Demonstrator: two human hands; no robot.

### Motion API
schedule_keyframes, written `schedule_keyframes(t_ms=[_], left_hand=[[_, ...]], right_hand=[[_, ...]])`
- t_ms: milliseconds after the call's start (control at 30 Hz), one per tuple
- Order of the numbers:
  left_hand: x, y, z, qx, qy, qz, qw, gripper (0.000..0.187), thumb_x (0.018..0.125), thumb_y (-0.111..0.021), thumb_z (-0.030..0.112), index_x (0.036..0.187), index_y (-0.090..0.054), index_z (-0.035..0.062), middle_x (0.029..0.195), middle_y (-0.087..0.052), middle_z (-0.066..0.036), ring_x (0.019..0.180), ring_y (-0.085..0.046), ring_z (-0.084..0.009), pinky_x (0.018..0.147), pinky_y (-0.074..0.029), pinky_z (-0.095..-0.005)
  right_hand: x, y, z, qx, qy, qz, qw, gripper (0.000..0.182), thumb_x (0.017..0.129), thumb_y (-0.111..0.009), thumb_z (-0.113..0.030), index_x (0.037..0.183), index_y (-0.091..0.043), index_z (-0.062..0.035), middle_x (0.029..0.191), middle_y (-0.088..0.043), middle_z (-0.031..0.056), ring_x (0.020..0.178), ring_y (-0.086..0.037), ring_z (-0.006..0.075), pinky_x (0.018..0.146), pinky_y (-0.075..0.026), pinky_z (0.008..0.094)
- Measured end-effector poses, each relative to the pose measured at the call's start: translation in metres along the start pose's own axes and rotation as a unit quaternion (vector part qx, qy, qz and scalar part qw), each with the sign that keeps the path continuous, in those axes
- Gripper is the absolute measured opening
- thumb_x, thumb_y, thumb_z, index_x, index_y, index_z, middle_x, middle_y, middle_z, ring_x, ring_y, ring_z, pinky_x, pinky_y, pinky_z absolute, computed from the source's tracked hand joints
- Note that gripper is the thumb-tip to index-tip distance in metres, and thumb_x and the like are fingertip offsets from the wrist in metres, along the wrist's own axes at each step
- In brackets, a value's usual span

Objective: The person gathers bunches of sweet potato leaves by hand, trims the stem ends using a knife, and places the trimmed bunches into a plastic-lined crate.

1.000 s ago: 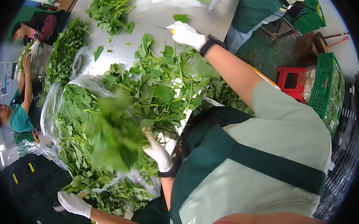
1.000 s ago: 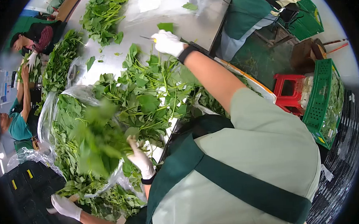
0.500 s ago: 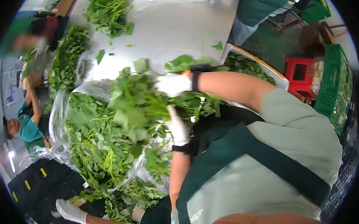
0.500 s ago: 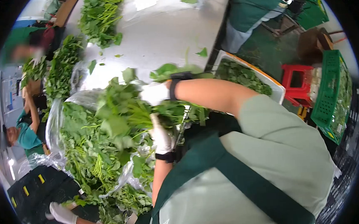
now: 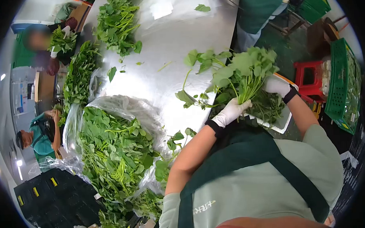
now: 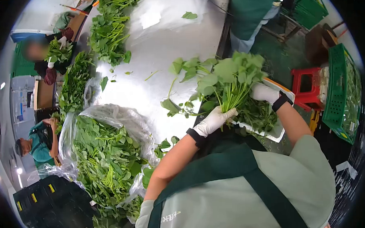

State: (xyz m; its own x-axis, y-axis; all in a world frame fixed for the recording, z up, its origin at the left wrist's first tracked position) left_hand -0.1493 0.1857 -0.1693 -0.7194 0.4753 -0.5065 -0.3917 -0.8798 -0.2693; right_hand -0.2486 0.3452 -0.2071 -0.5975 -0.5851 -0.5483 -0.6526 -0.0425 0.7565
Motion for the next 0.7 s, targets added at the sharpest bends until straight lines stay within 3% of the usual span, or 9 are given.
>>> schedule_keyframes(t_ms=[33, 133, 200, 233, 300, 367, 467, 567, 700], left_hand=[[0.001, -0.003, -0.002, -0.012, 0.039, -0.006, 0.999, 0.027, 0.095, -0.055, 0.025, 0.104, -0.059, 0.0006, 0.095, -0.064, -0.005, 0.081, -0.058, -0.0106, 0.072, -0.049, -0.0264], [-0.028, 0.01, 0.027, -0.033, 0.015, 0.015, 0.999, 0.028, 0.096, -0.052, 0.026, 0.101, -0.061, -0.0001, 0.09, -0.065, -0.005, 0.077, -0.063, -0.0134, 0.071, -0.049, -0.0255], [-0.055, 0.034, 0.06, -0.038, -0.06, 0.064, 0.995, 0.029, 0.098, -0.049, 0.027, 0.101, -0.061, 0.0012, 0.089, -0.064, -0.005, 0.077, -0.063, -0.0131, 0.073, -0.048, -0.0252], [-0.072, 0.048, 0.077, -0.043, -0.106, 0.109, 0.987, 0.03, 0.098, -0.048, 0.029, 0.099, -0.061, 0.002, 0.086, -0.064, -0.005, 0.078, -0.062, -0.013, 0.074, -0.047, -0.0249], [-0.101, 0.082, 0.092, -0.158, -0.137, 0.179, 0.961, 0.029, 0.097, -0.05, 0.032, 0.098, -0.06, 0.0048, 0.089, -0.062, -0.005, 0.083, -0.06, -0.0148, 0.08, -0.047, -0.0269], [-0.116, 0.106, 0.106, -0.379, -0.248, 0.149, 0.879, 0.027, 0.096, -0.051, 0.032, 0.097, -0.058, 0.0067, 0.096, -0.061, -0.005, 0.088, -0.058, -0.0174, 0.087, -0.046, -0.0331], [-0.151, 0.129, 0.115, -0.438, -0.308, 0.169, 0.828, 0.02, 0.096, -0.051, 0.026, 0.098, -0.056, 0.0071, 0.098, -0.06, -0.005, 0.094, -0.058, -0.0197, 0.102, -0.039, -0.0426], [-0.181, 0.14, 0.11, -0.442, -0.341, 0.169, 0.812, 0.019, 0.095, -0.052, 0.025, 0.098, -0.057, 0.0068, 0.097, -0.06, -0.006, 0.091, -0.057, -0.0191, 0.098, -0.042, -0.0409], [-0.224, 0.133, 0.103, -0.379, -0.344, 0.32, 0.798, 0.018, 0.097, -0.05, 0.025, 0.094, -0.051, 0.0078, 0.079, -0.049, 0.0, 0.071, -0.046, -0.0142, 0.076, -0.043, -0.0308]], right_hand=[[-0.006, -0.014, 0.028, 0.006, -0.092, -0.01, 0.996, 0.024, 0.081, -0.053, -0.013, 0.099, -0.066, -0.0036, 0.091, -0.066, 0.0168, 0.085, -0.063, 0.0329, 0.079, -0.047, 0.0408], [-0.013, -0.044, 0.09, -0.079, -0.098, 0.068, 0.99, 0.02, 0.08, -0.055, -0.014, 0.091, -0.068, -0.0027, 0.089, -0.067, 0.0171, 0.087, -0.064, 0.0328, 0.079, -0.049, 0.0402], [-0.038, -0.014, 0.075, -0.077, -0.221, -0.051, 0.971, 0.019, 0.079, -0.056, -0.013, 0.089, -0.068, -0.0014, 0.09, -0.067, 0.0189, 0.088, -0.065, 0.0341, 0.076, -0.051, 0.0407], [-0.043, 0.006, 0.054, -0.019, -0.204, 0.027, 0.978, 0.017, 0.077, -0.055, -0.01, 0.084, -0.067, 0.0005, 0.087, -0.066, 0.0213, 0.085, -0.065, 0.036, 0.07, -0.052, 0.0439], [-0.031, 0.036, 0.008, 0.057, -0.062, 0.183, 0.979, 0.014, 0.072, -0.054, -0.008, 0.081, -0.063, -0.0022, 0.079, -0.064, 0.0203, 0.078, -0.063, 0.0375, 0.066, -0.049, 0.0462], [-0.014, 0.074, -0.066, 0.113, 0.057, 0.306, 0.944, 0.016, 0.072, -0.053, -0.007, 0.085, -0.061, -0.0043, 0.075, -0.062, 0.0211, 0.074, -0.062, 0.0388, 0.062, -0.048, 0.0479], [0.035, 0.083, -0.168, 0.095, 0.112, 0.276, 0.95, 0.008, 0.073, -0.055, -0.009, 0.08, -0.058, -0.0057, 0.075, -0.063, 0.0159, 0.07, -0.063, 0.0367, 0.061, -0.05, 0.0454], [0.064, 0.083, -0.256, 0.061, 0.218, 0.227, 0.947, 0.008, 0.073, -0.056, -0.009, 0.078, -0.059, -0.0037, 0.075, -0.063, 0.0171, 0.071, -0.064, 0.0361, 0.062, -0.051, 0.0448], [0.118, 0.044, -0.307, 0.066, 0.283, 0.265, 0.919, 0.014, 0.071, -0.06, -0.01, 0.084, -0.064, -0.0039, 0.076, -0.063, 0.018, 0.073, -0.064, 0.0374, 0.062, -0.051, 0.0448]])
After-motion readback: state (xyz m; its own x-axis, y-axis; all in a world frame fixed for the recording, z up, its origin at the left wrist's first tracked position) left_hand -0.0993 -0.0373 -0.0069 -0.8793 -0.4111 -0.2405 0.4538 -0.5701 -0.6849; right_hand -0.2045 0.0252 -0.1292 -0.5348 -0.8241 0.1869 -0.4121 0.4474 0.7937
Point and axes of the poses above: each hand's wrist, its own x-axis towards the middle knuckle, its own y-axis out of the back of the hand, z = x × y, the point moved 8 cm from there along x, towards the middle knuckle
